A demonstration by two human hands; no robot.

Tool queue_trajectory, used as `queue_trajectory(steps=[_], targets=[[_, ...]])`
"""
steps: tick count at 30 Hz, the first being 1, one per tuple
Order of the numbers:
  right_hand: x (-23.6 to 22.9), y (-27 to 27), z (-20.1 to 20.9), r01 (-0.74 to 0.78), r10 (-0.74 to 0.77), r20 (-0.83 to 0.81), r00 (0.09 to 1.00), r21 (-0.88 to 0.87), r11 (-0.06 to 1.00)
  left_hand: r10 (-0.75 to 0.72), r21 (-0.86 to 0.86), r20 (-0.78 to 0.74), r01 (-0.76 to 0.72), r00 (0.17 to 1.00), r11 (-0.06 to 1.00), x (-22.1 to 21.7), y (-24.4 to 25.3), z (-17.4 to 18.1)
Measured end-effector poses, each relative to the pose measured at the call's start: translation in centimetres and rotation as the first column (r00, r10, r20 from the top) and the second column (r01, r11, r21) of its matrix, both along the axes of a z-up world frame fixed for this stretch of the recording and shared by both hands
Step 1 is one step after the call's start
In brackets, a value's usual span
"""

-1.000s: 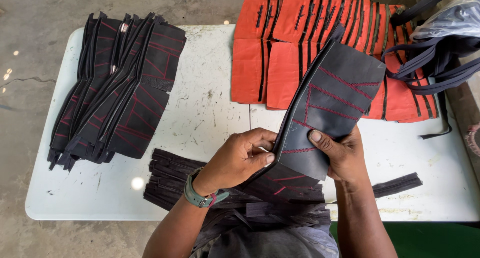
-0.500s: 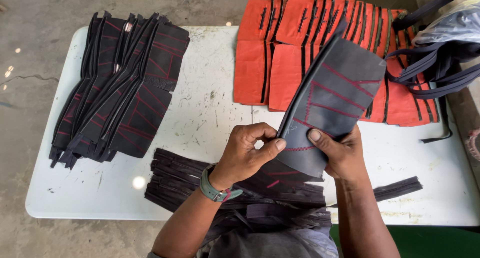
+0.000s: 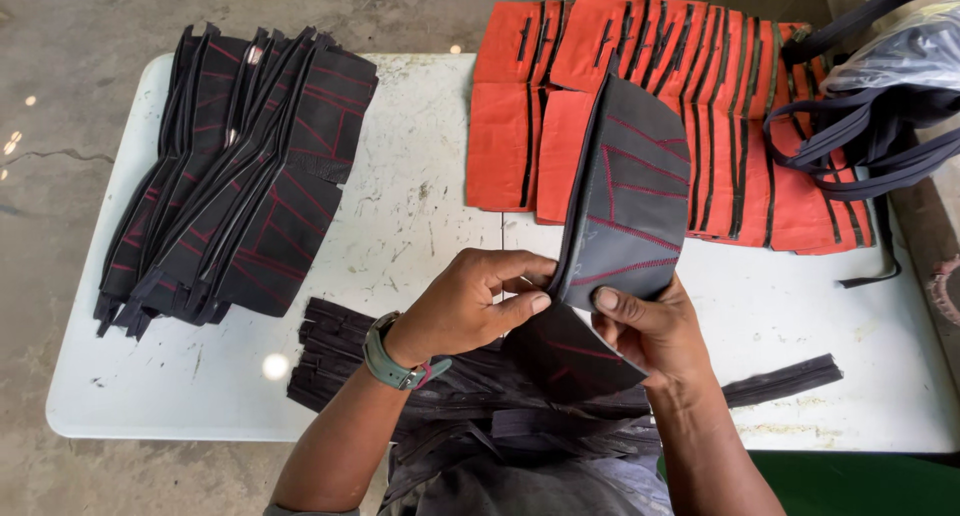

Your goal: The person repeatedly picks up a black pouch with red stitching and a separate zipper, aligns the zipper to the pouch edge, and slides the zipper into the seam. The person then places the assembled pouch on a stack to the left. This process is repeated for multiple pouches.

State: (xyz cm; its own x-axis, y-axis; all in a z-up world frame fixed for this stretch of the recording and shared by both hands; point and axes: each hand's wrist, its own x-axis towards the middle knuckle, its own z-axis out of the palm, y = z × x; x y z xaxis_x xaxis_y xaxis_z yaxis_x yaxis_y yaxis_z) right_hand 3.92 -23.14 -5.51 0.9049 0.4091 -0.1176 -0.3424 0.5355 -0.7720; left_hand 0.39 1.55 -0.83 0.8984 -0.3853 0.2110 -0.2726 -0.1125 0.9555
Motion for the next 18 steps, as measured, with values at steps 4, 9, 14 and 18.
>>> queue_trajectory(steps=[4,9,14,18], targets=[[0.3,0.0,-0.2,-0.043,0.067,-0.118,0.991,0.192,0.980,-0.002,0.105,0.140,-0.013,0.990,0.994,-0.1,-0.1,0.7],[0.3,-0.1,-0.5,-0.063,0.141,-0.235,0.962,0.311,0.948,-0.039,0.224,0.249,-0.019,0.968,0.975,0.0,0.5,1.6],[0.3,0.2,-0.4,-0.036,0.083,-0.207,0.975,0.222,0.974,-0.031,0.174,0.247,-0.013,0.968,0.985,0.7,0.6,1.6],[0.5,0.5,-0.5,-0.013,0.035,-0.127,0.991,0.172,0.985,0.066,0.106,0.312,-0.104,0.948,0.989,0.8,-0.2,0.2]])
